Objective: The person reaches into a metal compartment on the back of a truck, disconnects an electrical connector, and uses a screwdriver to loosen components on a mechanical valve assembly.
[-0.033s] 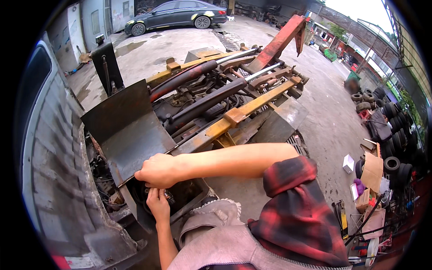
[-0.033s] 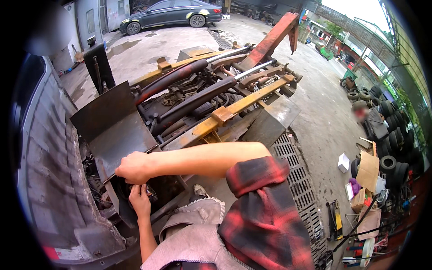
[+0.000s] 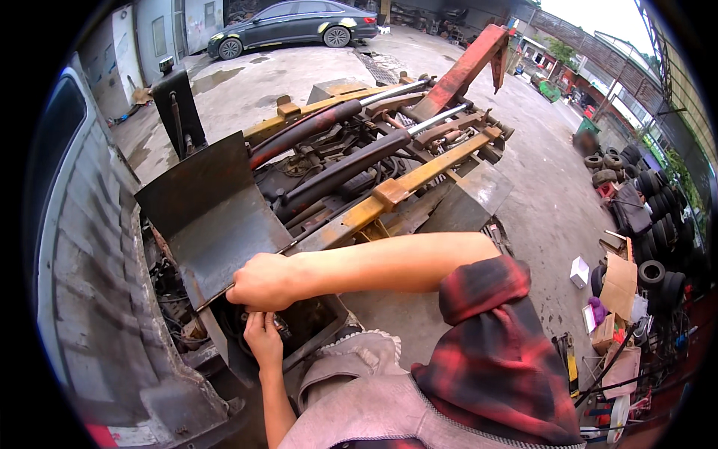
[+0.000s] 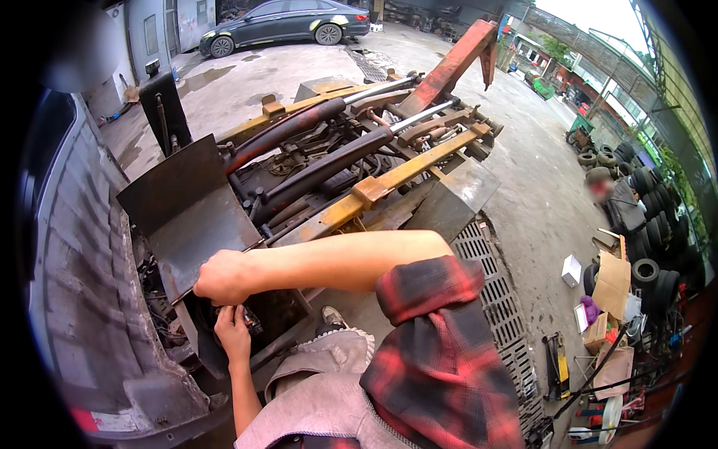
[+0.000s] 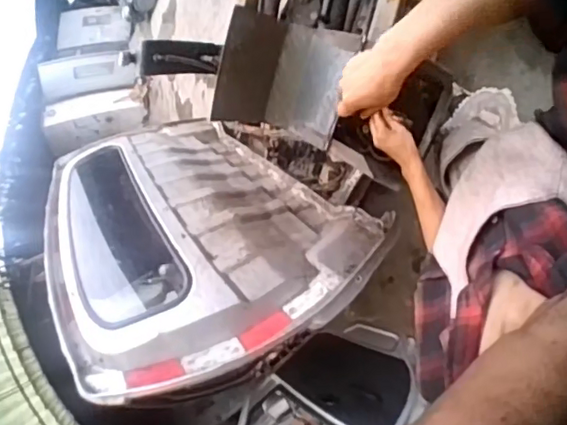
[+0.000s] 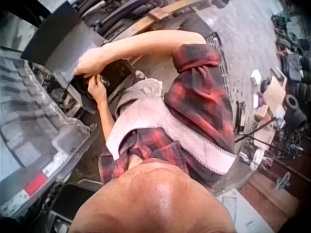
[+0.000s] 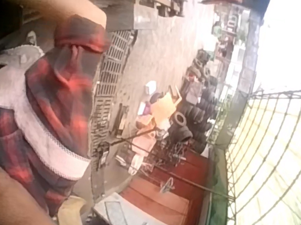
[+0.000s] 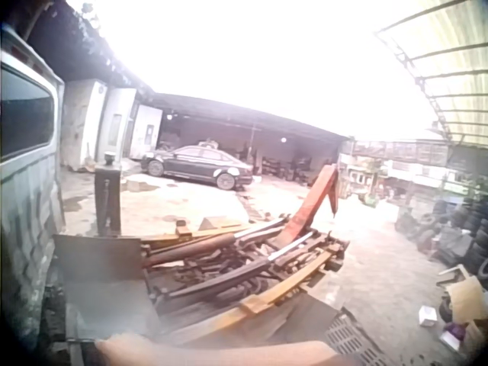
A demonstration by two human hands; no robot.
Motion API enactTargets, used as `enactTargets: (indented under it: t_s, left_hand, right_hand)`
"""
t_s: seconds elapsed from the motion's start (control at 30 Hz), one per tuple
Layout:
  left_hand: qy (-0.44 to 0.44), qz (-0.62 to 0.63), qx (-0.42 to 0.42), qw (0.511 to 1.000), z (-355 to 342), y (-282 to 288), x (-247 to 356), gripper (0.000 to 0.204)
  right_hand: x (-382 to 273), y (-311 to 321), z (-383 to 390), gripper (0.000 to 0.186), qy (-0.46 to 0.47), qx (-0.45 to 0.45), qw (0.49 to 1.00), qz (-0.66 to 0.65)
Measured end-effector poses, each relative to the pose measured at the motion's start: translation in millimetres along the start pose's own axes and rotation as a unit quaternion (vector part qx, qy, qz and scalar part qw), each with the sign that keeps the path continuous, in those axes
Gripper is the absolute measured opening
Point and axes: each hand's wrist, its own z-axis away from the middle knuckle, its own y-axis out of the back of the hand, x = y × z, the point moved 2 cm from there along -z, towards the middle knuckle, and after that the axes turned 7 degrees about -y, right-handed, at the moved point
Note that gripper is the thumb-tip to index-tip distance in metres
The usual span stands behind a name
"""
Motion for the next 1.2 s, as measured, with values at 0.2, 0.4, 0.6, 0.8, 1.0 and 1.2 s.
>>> enactTargets:
  t_s: [0.2,0.4,0.6,0.8,1.0,1.2]
  left_hand:
    - [-0.048,-0.094,0.009,0.994,7,7,-16,0.015]
    - [-0.032,-0.074,0.021,0.997,2,3,-7,0.016]
    - [-0.02,-0.071,0.055,0.996,14,6,-11,0.024]
    - [-0.024,-0.089,0.028,0.995,8,4,-8,0.023]
    - [-0.04,-0.099,0.019,0.994,12,3,-9,0.022]
    - [-0.033,-0.105,0.002,0.994,14,5,-5,0.022]
  right_hand:
    - [-9,1,-7,0.024,0.024,-0.063,0.997,0.027]
    - [-7,5,-1,0.02,-0.126,-0.035,0.991,-0.012]
    - [7,37,4,0.017,-0.084,0.039,0.995,-0.023]
    - [10,23,5,0.015,-0.07,0.086,0.994,0.022]
    - [14,7,9,0.016,-0.066,0.114,0.991,0.031]
    - [17,-6,11,0.015,-0.06,0.173,0.982,0.043]
